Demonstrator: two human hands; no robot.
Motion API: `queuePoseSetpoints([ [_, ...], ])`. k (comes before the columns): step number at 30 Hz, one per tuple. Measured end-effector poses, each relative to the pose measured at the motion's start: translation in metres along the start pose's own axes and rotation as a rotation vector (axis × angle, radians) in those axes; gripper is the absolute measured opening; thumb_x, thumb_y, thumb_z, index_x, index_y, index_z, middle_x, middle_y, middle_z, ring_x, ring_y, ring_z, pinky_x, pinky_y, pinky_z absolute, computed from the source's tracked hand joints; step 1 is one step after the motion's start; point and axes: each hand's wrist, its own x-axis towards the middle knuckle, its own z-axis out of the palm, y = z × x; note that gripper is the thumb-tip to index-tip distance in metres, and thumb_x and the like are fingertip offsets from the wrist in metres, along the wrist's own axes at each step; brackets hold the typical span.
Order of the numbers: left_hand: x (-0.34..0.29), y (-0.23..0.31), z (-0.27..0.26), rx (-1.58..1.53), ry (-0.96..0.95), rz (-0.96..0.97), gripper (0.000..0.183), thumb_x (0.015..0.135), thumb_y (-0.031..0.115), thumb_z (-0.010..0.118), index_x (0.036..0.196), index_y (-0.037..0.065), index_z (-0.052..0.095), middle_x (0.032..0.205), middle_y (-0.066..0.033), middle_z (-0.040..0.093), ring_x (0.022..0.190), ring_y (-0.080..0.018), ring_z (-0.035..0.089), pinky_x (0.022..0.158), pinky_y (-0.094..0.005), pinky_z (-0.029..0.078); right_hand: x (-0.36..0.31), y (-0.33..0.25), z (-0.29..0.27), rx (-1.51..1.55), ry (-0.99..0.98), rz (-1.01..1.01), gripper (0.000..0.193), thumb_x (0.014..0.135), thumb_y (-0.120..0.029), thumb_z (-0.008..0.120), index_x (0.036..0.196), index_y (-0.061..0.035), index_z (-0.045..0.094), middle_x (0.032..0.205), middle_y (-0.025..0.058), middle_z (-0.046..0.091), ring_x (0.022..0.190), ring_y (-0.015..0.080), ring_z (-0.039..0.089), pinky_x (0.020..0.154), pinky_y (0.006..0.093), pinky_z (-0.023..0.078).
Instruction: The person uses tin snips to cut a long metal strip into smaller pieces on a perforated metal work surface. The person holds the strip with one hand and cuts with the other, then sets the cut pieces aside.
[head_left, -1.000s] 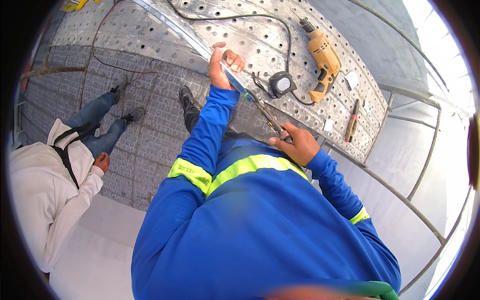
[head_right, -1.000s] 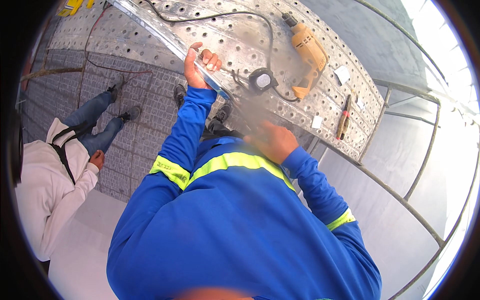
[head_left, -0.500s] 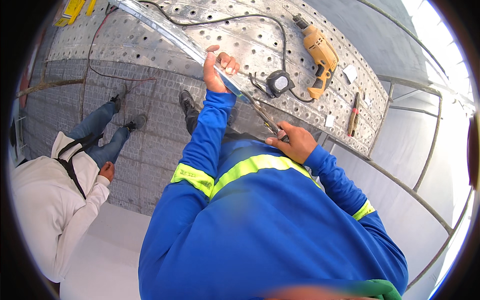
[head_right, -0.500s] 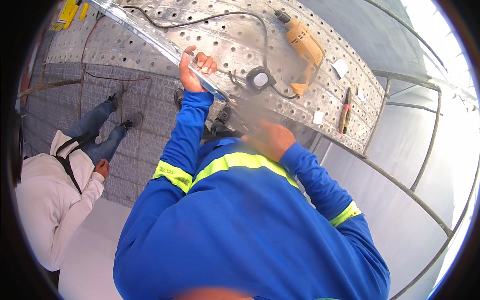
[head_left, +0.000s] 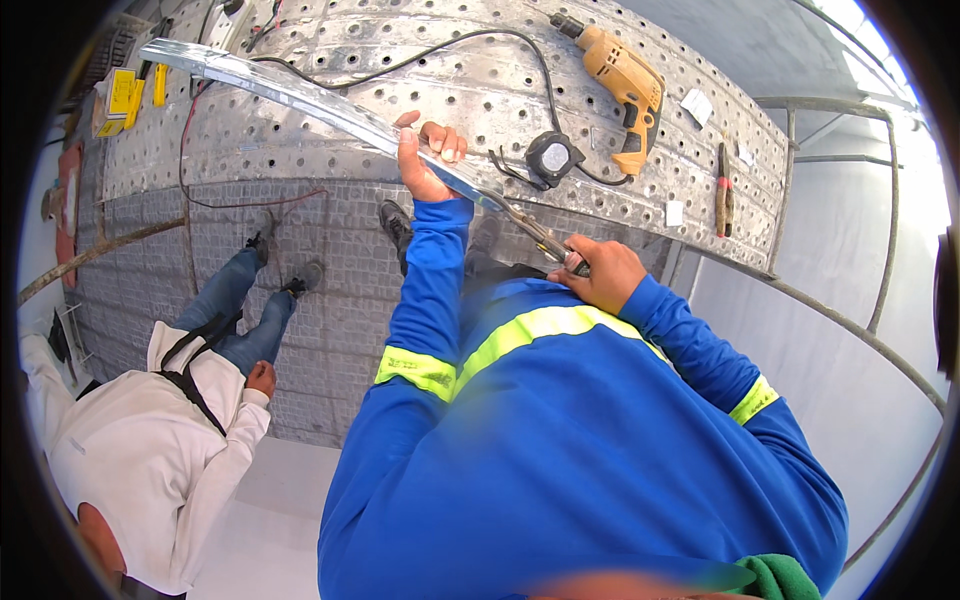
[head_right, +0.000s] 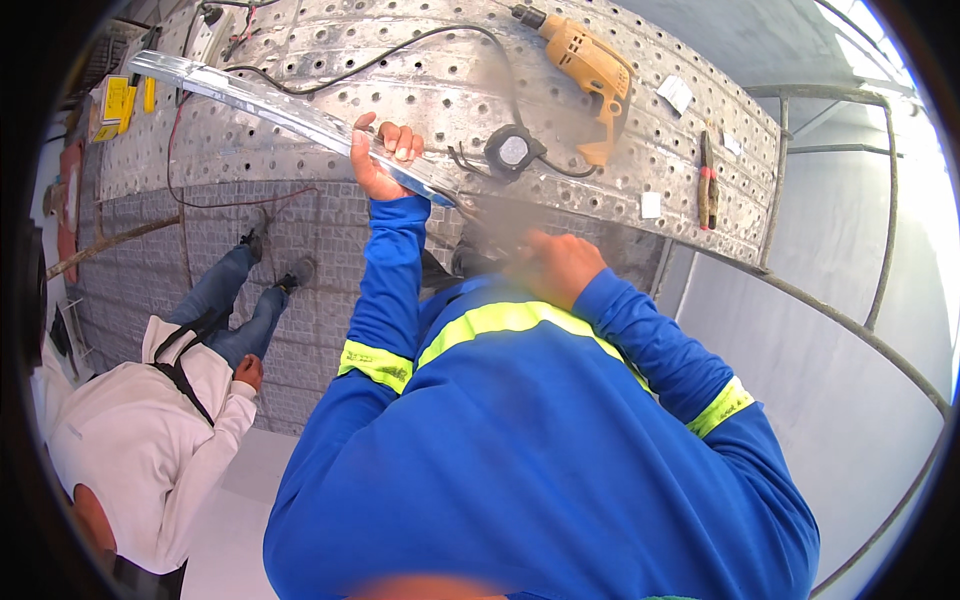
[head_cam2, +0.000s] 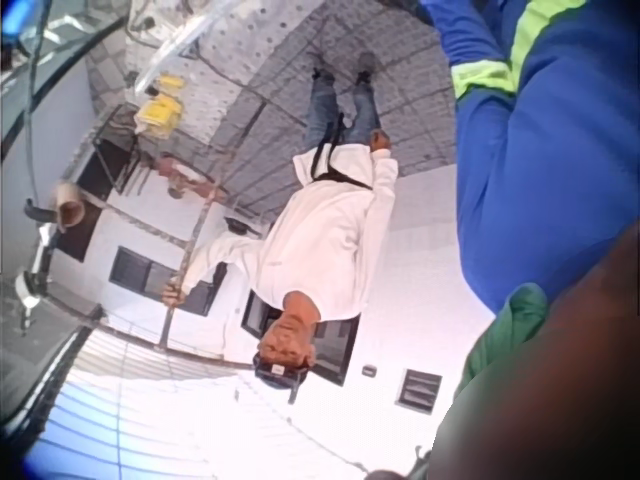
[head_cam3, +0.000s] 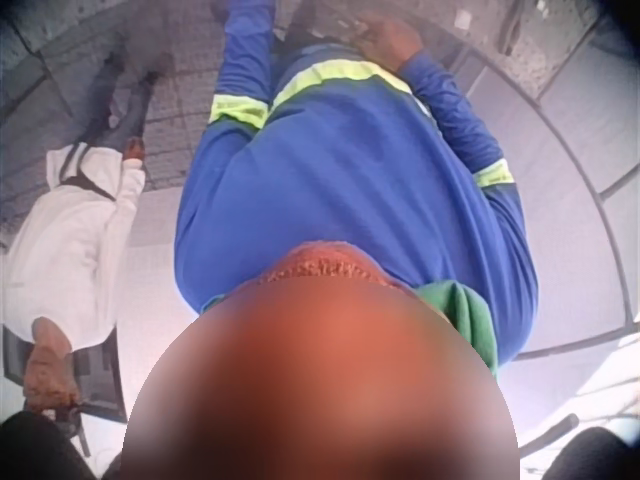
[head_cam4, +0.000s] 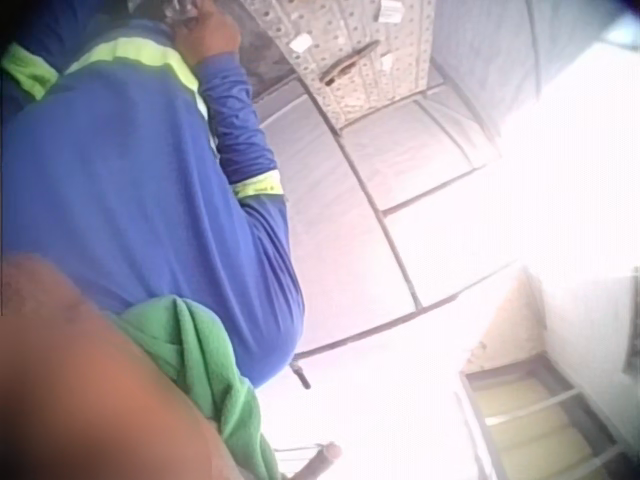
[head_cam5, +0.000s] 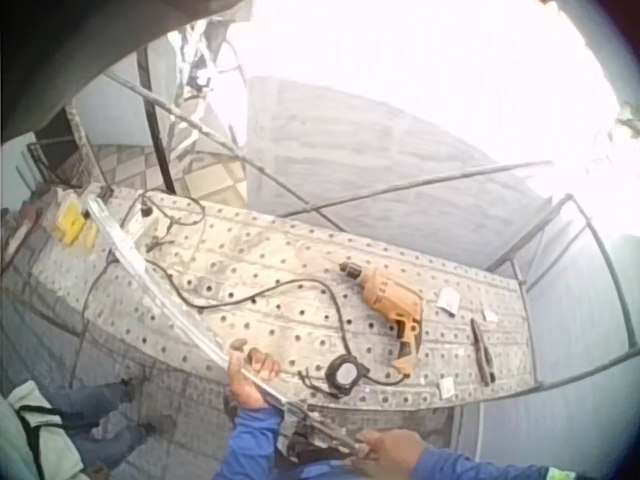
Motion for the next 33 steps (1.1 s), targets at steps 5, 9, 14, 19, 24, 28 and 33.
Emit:
queuePoseSetpoints([
  [5,0.000,0.002,-0.002,0.030,-0.004,-0.018,0.038,0.098,0.039,0.057,0.123,0.011,0.052,0.073,-0.0023,0.045,0.061,-0.0135,0.045,0.059,-0.0311,0.042,-0.002,0.000,-0.004,0.096,-0.014,-0.024,0.044,0.084,-0.043,0.075,0.112,-0.0097,0.068,0.091,0.0148,0.074,0.085,0.0378,0.071,0.077,0.0455,0.054],
  [9,0.001,0.000,-0.004,0.018,0.006,-0.010,0.038,0.098,0.039,0.058,0.122,0.011,0.053,0.073,-0.0023,0.045,0.061,-0.0137,0.045,0.058,-0.0314,0.043,0.002,0.003,-0.013,0.083,-0.098,-0.009,0.050,0.085,-0.047,0.072,0.118,-0.0102,0.067,0.097,0.0160,0.075,0.091,0.0372,0.071,0.082,0.0455,0.055],
  [14,0.000,0.000,-0.004,0.029,-0.014,-0.011,0.036,0.098,0.038,0.058,0.122,0.012,0.054,0.073,-0.0020,0.044,0.061,-0.0138,0.045,0.058,-0.0313,0.043,0.001,0.002,-0.008,0.056,-0.074,-0.027,0.051,0.087,-0.049,0.070,0.117,-0.0077,0.064,0.096,0.0147,0.075,0.091,0.0381,0.070,0.082,0.0462,0.054],
  [19,0.000,0.000,-0.004,0.035,-0.010,-0.010,0.035,0.098,0.037,0.058,0.122,0.011,0.054,0.073,-0.0021,0.045,0.061,-0.0138,0.045,0.057,-0.0313,0.043,0.001,0.001,-0.002,0.002,-0.030,-0.008,0.048,0.083,-0.047,0.073,0.112,-0.0094,0.066,0.093,0.0149,0.075,0.088,0.0382,0.071,0.080,0.0470,0.055],
  [24,0.000,0.000,-0.004,0.079,-0.015,-0.004,0.036,0.098,0.037,0.058,0.123,0.011,0.053,0.074,-0.0023,0.045,0.062,-0.0140,0.046,0.057,-0.0315,0.043,-0.001,0.002,0.003,0.020,0.000,-0.009,0.043,0.087,-0.046,0.073,0.103,-0.0080,0.062,0.086,0.0128,0.073,0.083,0.0397,0.069,0.073,0.0475,0.054],
  [28,0.001,0.000,-0.007,0.053,-0.015,-0.011,0.036,0.098,0.036,0.058,0.123,0.011,0.051,0.074,-0.0026,0.045,0.062,-0.0141,0.045,0.058,-0.0317,0.043,0.000,0.008,0.009,0.019,0.069,-0.019,0.041,0.085,-0.045,0.076,0.100,-0.0088,0.063,0.081,0.0150,0.071,0.079,0.0408,0.068,0.070,0.0482,0.053],
  [33,0.003,0.001,-0.004,0.115,-0.054,-0.012,0.044,0.098,0.040,0.061,0.129,0.013,0.049,0.076,-0.0035,0.048,0.064,-0.0149,0.048,0.059,-0.0324,0.044,0.002,0.012,0.014,0.004,0.100,-0.001,0.041,0.085,-0.044,0.076,0.101,-0.0089,0.063,0.081,0.0152,0.071,0.079,0.0401,0.068,0.069,0.0483,0.053],
])
